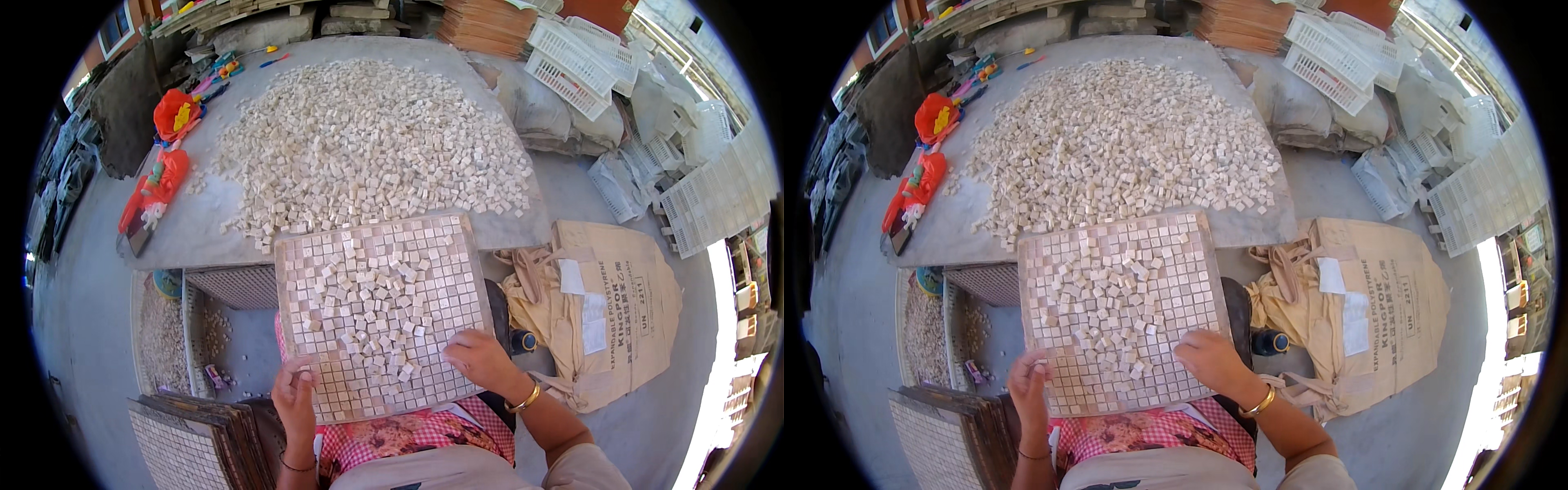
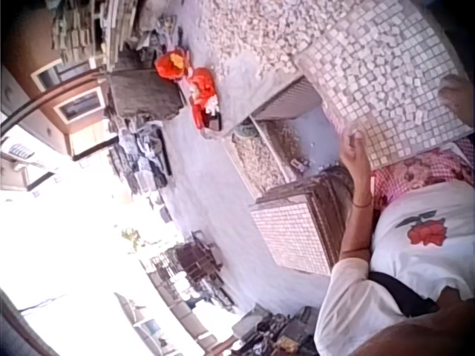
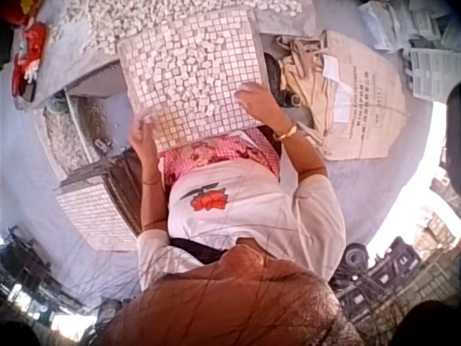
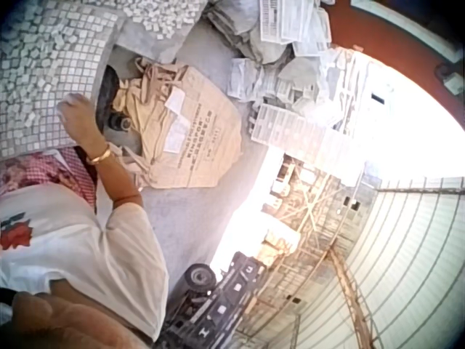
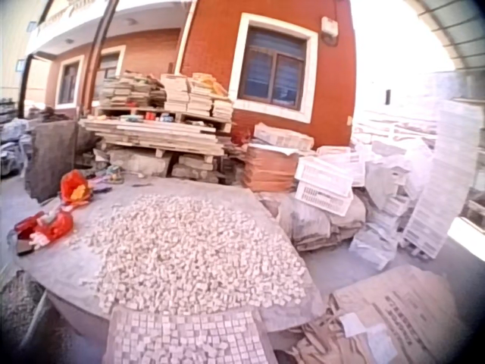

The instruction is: The person places small, light-colored square tiles one by one into the grid cells of a mesh backing sheet. They pick tiles from a large pile on a table and carefully position them into the empty slots on the sheet held in their lap. The person occasionally adjusts the tiles to ensure they fit within the grid.

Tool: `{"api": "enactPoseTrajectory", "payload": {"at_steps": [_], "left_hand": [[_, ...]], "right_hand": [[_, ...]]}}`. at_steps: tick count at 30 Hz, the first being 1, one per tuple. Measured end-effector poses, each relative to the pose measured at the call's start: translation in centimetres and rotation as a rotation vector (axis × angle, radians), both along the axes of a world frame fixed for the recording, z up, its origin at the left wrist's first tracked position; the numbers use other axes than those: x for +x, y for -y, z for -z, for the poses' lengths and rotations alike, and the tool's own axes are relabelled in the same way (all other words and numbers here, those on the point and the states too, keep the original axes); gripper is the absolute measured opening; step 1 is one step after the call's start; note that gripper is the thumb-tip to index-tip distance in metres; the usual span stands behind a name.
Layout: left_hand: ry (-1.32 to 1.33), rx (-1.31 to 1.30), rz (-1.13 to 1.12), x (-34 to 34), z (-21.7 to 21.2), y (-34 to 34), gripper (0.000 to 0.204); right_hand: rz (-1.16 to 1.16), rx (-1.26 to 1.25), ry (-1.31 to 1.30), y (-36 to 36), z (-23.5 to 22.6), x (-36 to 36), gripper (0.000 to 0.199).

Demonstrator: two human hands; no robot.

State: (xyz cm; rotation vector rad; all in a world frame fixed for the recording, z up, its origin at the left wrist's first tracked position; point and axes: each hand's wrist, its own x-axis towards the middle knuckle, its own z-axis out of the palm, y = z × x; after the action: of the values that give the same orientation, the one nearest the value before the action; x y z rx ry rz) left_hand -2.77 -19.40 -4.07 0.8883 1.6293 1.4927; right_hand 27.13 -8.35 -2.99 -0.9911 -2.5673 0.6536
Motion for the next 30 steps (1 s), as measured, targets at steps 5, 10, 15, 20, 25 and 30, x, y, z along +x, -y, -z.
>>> {"api": "enactPoseTrajectory", "payload": {"at_steps": [5, 10, 15, 20, 25, 30], "left_hand": [[0.021, -0.022, 0.019, 0.0, 0.4, 0.1, 0.024], [0.019, -0.025, 0.015, 0.3, -0.3, -0.2, 0.021], [0.017, -0.025, -0.045, 0.6, -0.2, 0.2, 0.015], [-0.45, -0.025, 0.159, 1.9, -0.3, 0.5, 0.011], [-0.649, 0.153, 0.524, 5.4, -0.8, -0.2, 0.015], [-0.908, 0.152, 0.592, 7.1, 0.2, -1.4, 0.028]], "right_hand": [[0.093, 0.043, -0.065, -1.0, -0.8, -1.4, 0.017], [0.174, 0.074, -0.1, -2.7, -0.9, -3.4, 0.027], [0.121, -0.002, -0.068, -2.3, -1.0, -3.3, 0.027], [-0.002, -0.095, -0.084, 1.1, -1.2, -4.1, 0.025], [0.071, -0.15, -0.069, 2.0, -0.4, -5.1, 0.027], [0.132, -0.156, -0.118, 2.2, -0.2, -5.2, 0.026]]}}
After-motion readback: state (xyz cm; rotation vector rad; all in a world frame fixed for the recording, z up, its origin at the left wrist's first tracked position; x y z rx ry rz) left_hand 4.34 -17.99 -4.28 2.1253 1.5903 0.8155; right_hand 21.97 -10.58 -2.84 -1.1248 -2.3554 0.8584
